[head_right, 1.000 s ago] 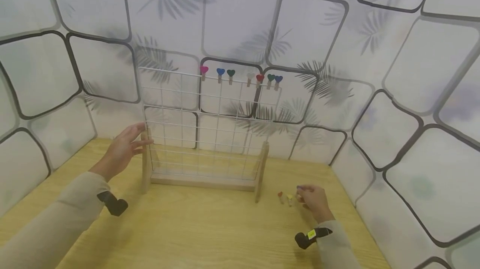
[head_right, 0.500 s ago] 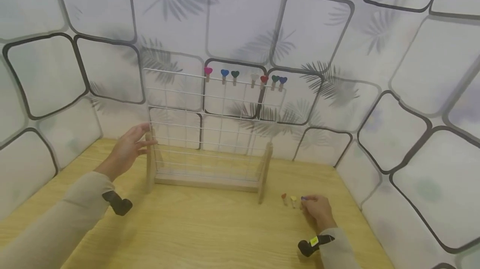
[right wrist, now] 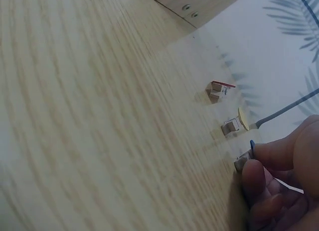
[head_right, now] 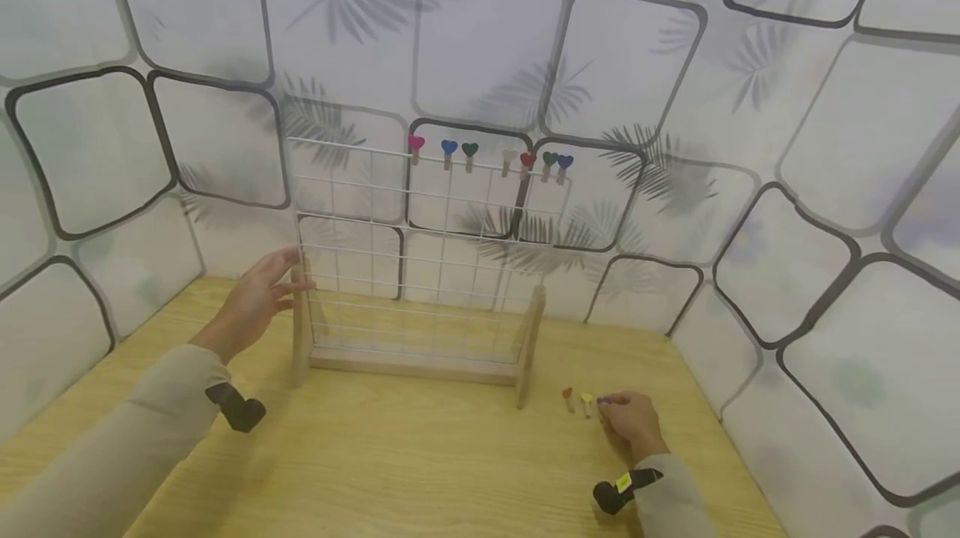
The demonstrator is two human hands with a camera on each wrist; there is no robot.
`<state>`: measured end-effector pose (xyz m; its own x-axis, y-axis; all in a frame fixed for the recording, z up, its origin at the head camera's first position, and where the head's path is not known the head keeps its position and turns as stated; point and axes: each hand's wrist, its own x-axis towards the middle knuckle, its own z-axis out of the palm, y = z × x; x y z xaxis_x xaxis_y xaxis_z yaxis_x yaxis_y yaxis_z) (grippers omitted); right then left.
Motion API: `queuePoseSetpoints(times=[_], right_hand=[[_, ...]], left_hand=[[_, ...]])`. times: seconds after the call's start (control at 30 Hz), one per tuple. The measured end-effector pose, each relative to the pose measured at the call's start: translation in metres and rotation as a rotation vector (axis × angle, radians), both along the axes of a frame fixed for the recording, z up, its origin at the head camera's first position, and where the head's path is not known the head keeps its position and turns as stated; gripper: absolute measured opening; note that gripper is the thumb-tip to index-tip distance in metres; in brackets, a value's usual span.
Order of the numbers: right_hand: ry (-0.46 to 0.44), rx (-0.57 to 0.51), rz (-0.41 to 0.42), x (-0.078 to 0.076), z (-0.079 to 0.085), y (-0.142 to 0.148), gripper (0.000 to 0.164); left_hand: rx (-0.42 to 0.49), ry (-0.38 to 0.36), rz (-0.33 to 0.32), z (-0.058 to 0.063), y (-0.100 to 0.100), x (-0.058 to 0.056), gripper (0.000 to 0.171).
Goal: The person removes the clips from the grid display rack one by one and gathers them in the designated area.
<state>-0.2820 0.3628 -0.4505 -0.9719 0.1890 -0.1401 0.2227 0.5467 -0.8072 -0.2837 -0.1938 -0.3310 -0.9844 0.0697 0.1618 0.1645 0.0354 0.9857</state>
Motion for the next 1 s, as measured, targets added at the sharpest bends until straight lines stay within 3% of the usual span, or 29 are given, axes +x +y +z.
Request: queuePoseSetpoints(times=[0.2,0.37,0.67,1.0], right_hand=[[-0.004,-0.049,-0.024,0.001,0.0,0.003,0.044],[-0.001,-0.07,-0.026,0.007,0.013,0.006,0.049],[0.038,-0.352,0.139,0.009,0.074,-0.019,0.055],[0.129,-0.436,0.335,-0.001,0.135,-0.076,0.055]], left_hand=[[0.013,-0.002,-0.001,0.0,0.002,0.0,0.057],[0.023,-0.004,-0.01,-0.001,0.004,0.0,0.057],[-0.004,0.003,-0.002,0.001,-0.001,0.002,0.056],[0.004,0.006,0.002,-0.001,0.002,0.001,0.057]])
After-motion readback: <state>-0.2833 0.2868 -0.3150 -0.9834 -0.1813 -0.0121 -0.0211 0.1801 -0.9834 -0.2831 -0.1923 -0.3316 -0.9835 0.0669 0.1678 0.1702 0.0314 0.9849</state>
